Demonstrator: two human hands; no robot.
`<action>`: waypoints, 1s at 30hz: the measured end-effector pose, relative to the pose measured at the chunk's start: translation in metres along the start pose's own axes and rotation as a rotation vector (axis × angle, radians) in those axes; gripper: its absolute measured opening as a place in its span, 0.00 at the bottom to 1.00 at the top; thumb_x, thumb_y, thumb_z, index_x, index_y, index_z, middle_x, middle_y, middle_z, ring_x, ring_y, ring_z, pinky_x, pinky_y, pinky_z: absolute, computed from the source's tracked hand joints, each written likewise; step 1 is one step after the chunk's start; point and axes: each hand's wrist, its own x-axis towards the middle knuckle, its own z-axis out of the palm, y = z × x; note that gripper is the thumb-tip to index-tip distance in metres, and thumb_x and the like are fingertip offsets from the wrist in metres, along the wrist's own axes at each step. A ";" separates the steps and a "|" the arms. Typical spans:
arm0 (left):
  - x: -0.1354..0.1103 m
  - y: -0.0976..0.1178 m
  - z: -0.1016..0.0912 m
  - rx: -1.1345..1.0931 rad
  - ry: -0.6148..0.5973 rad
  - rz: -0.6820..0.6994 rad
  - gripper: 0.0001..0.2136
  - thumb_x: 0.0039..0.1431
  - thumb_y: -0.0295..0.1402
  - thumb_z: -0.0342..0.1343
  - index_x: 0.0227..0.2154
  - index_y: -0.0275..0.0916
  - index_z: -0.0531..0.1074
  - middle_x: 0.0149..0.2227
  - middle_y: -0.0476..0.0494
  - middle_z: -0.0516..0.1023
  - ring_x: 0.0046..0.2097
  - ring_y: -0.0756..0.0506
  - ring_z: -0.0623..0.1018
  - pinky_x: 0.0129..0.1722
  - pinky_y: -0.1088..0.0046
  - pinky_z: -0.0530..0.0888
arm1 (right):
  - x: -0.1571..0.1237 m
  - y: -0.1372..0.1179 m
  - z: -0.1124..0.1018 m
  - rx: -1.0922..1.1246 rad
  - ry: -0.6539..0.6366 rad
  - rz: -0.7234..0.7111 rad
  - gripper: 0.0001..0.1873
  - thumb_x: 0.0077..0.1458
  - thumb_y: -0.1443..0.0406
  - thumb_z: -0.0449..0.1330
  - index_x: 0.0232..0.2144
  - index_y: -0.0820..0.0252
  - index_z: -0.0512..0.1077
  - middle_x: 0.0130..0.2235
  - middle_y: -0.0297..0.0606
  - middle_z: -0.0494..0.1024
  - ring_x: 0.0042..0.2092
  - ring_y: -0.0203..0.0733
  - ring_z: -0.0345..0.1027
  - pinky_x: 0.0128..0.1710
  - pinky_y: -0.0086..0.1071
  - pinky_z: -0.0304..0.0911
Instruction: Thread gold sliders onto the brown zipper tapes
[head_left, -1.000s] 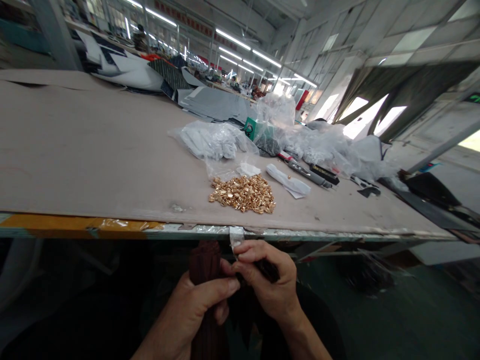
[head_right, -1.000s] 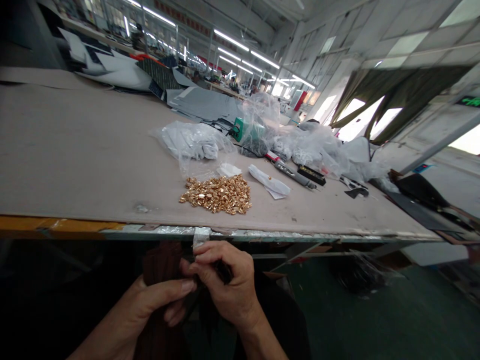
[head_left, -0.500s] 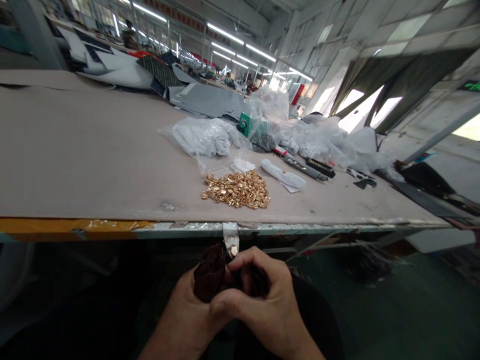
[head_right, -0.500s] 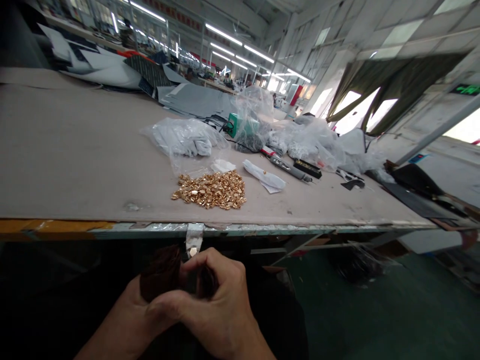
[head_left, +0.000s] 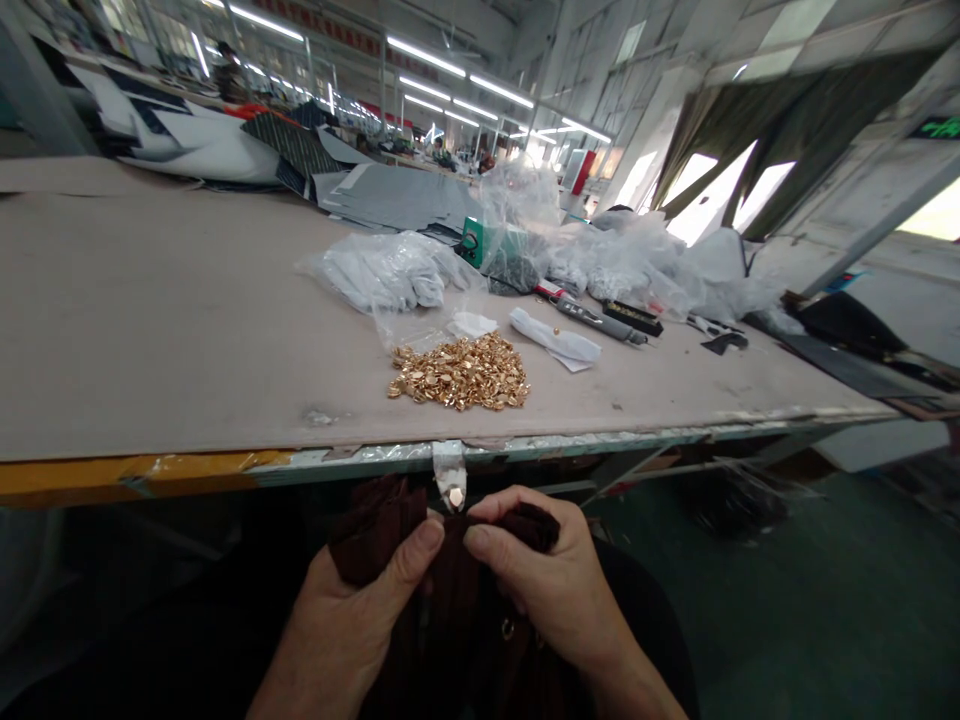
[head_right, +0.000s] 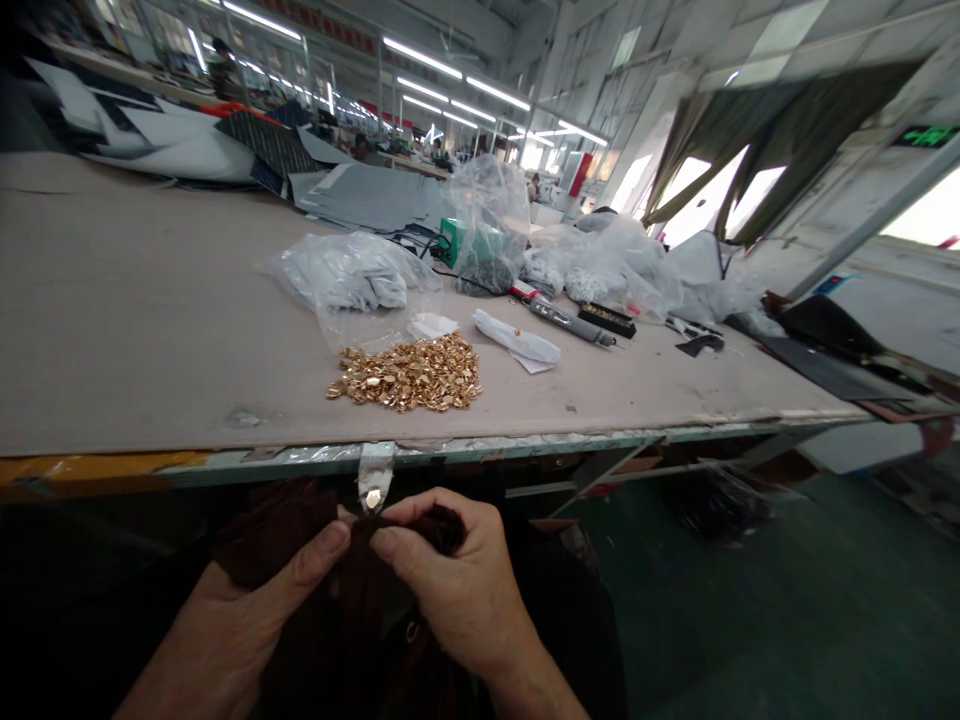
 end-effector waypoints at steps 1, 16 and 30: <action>0.000 0.000 0.000 0.044 0.000 0.046 0.17 0.34 0.38 0.74 0.30 0.41 0.80 0.27 0.48 0.82 0.32 0.43 0.79 0.31 0.73 0.76 | 0.000 0.001 0.000 -0.004 0.002 -0.012 0.06 0.48 0.64 0.68 0.27 0.62 0.77 0.17 0.25 0.65 0.18 0.27 0.53 0.18 0.23 0.51; 0.002 -0.001 -0.003 -0.095 -0.170 -0.166 0.13 0.44 0.39 0.70 0.21 0.37 0.73 0.15 0.56 0.63 0.19 0.55 0.60 0.19 0.81 0.59 | -0.006 0.010 0.006 -0.263 0.013 -0.556 0.06 0.54 0.73 0.61 0.33 0.59 0.76 0.28 0.35 0.76 0.28 0.35 0.69 0.28 0.27 0.63; 0.006 0.006 0.000 -0.101 -0.250 -0.191 0.11 0.48 0.36 0.67 0.19 0.35 0.74 0.15 0.54 0.62 0.19 0.56 0.58 0.19 0.82 0.60 | 0.010 0.016 0.005 0.502 -0.136 0.265 0.17 0.45 0.58 0.67 0.21 0.60 0.63 0.16 0.26 0.68 0.11 0.23 0.45 0.09 0.19 0.43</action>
